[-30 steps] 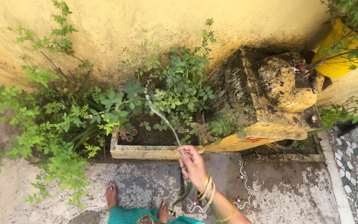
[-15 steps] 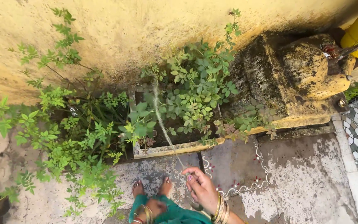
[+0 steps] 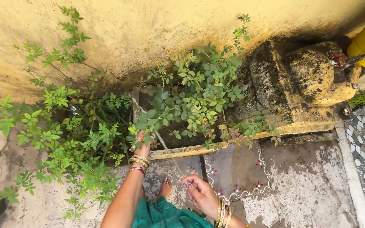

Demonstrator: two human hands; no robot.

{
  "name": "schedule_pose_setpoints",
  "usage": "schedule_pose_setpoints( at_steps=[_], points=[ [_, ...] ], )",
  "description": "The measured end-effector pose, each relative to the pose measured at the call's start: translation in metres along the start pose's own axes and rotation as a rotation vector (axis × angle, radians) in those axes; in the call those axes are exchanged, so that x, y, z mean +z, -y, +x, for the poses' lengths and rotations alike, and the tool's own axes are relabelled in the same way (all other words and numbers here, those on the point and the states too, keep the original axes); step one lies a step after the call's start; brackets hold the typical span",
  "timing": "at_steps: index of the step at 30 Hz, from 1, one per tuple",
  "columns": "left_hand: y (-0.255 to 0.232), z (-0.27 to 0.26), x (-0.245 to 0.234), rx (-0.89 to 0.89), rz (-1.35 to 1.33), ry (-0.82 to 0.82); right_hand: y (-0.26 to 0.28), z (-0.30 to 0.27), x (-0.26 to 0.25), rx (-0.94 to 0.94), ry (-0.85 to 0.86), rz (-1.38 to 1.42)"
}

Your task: Watering various potted plants and garden areas using a hose.

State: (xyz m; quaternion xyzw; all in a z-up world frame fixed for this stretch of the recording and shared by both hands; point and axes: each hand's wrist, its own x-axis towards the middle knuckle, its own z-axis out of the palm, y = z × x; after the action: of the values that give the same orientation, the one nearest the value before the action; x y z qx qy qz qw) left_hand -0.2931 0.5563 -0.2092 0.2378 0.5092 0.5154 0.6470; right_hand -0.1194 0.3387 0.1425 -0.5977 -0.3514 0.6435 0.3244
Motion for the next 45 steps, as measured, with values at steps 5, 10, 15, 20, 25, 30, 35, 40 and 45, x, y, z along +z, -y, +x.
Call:
schedule_pose_setpoints(
  at_steps=[5,10,15,20,25,30,35,40,45],
  points=[
    [-0.036,-0.008,0.010,-0.057,0.374,0.025,0.006,-0.004,-0.005,-0.019,0.000,0.064],
    [-0.044,-0.005,0.018,-0.027,0.102,0.173,0.009,-0.006,-0.002,-0.006,-0.010,0.109],
    [-0.056,-0.009,0.032,-0.151,-0.239,0.178,0.015,-0.007,0.001,-0.028,0.006,0.054],
    [-0.034,0.009,0.030,-0.214,-0.210,0.124,0.021,-0.003,0.003,-0.011,0.037,0.019],
    [-0.073,-0.007,0.051,-0.204,-0.237,0.117,0.040,0.005,0.007,-0.035,0.042,0.027],
    [-0.070,-0.001,0.051,-0.188,-0.185,0.105,0.047,0.006,0.016,-0.056,0.109,-0.031],
    [-0.056,0.013,0.045,-0.176,-0.034,0.035,0.058,0.002,0.027,-0.102,0.193,0.018],
    [-0.068,0.012,0.052,-0.184,-0.106,0.067,0.050,0.022,0.006,-0.088,0.025,0.007],
    [-0.072,0.007,0.044,-0.224,-0.154,0.083,0.037,0.032,-0.021,-0.108,-0.159,0.099]
  ],
)
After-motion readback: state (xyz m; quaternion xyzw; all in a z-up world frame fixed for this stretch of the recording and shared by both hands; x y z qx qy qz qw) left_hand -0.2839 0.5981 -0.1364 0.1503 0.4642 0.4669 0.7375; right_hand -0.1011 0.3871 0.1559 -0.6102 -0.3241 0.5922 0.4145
